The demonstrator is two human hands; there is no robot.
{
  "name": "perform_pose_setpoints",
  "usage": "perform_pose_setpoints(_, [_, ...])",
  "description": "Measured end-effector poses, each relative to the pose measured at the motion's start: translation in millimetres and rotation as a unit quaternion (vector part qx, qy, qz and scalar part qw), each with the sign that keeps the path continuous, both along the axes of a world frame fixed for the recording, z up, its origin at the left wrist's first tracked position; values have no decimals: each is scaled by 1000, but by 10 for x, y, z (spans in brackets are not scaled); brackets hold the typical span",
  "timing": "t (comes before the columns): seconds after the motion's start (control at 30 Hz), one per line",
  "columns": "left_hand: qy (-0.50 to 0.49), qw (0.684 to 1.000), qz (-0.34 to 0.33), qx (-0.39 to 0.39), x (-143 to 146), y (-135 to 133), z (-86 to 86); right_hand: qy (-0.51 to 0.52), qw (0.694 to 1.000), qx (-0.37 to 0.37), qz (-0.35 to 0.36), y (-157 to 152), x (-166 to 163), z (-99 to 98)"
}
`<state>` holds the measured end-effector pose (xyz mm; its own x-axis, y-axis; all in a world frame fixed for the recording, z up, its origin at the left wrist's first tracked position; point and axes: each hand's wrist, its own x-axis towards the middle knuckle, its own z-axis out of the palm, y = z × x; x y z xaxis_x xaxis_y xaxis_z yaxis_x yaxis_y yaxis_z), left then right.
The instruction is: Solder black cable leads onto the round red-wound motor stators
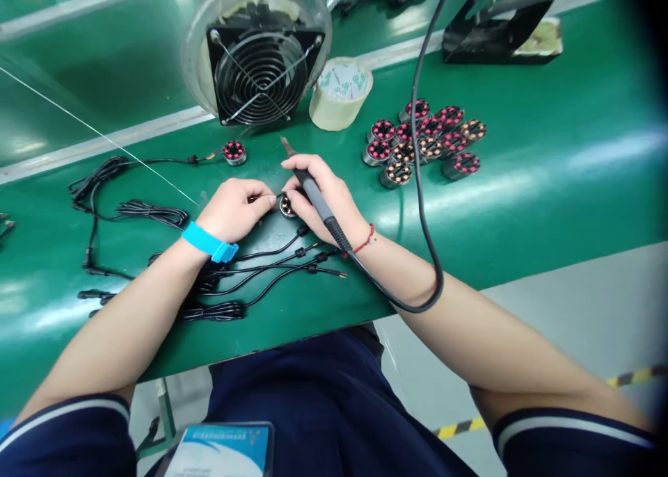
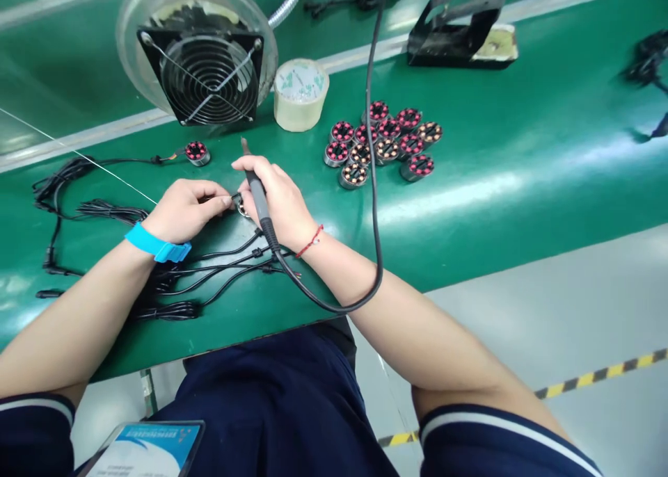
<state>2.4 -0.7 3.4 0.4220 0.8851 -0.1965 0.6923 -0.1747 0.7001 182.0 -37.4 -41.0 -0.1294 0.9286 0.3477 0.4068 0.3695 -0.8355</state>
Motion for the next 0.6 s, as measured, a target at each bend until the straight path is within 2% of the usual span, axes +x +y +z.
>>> perform_pose_setpoints(0.23, [74, 975, 176, 116, -304, 206, -26, 13, 997, 32, -66, 16, 157, 33])
perform_pose_setpoints(0.3, [121, 954, 210, 176, -335, 219, 77, 11, 996, 37, -80, 24, 202, 49])
perform_pose_setpoints(0.37, [155, 931, 226, 242, -343, 143, 310, 16, 995, 47, -84, 8, 232, 77])
perform_pose_setpoints(0.43, [137, 934, 184, 276, -342, -68, 650, 15, 996, 49, -74, -46, 247, 117])
perform_pose_setpoints(0.5, [61, 969, 60, 233, -305, -413, 971, 5, 998, 26, -55, -119, 257, 157])
perform_pose_setpoints(0.53, [10, 986, -19, 166, -265, -611, 1065, -6, 999, 15, -49, -148, 262, 172])
perform_pose_setpoints(0.57, [-47, 991, -103, 74, -214, -808, 1086, -12, 999, 15, -39, -167, 266, 183])
perform_pose_setpoints(0.6, [-94, 978, -181, -35, -161, -992, 1026, -16, 999, 26, -30, -175, 265, 190])
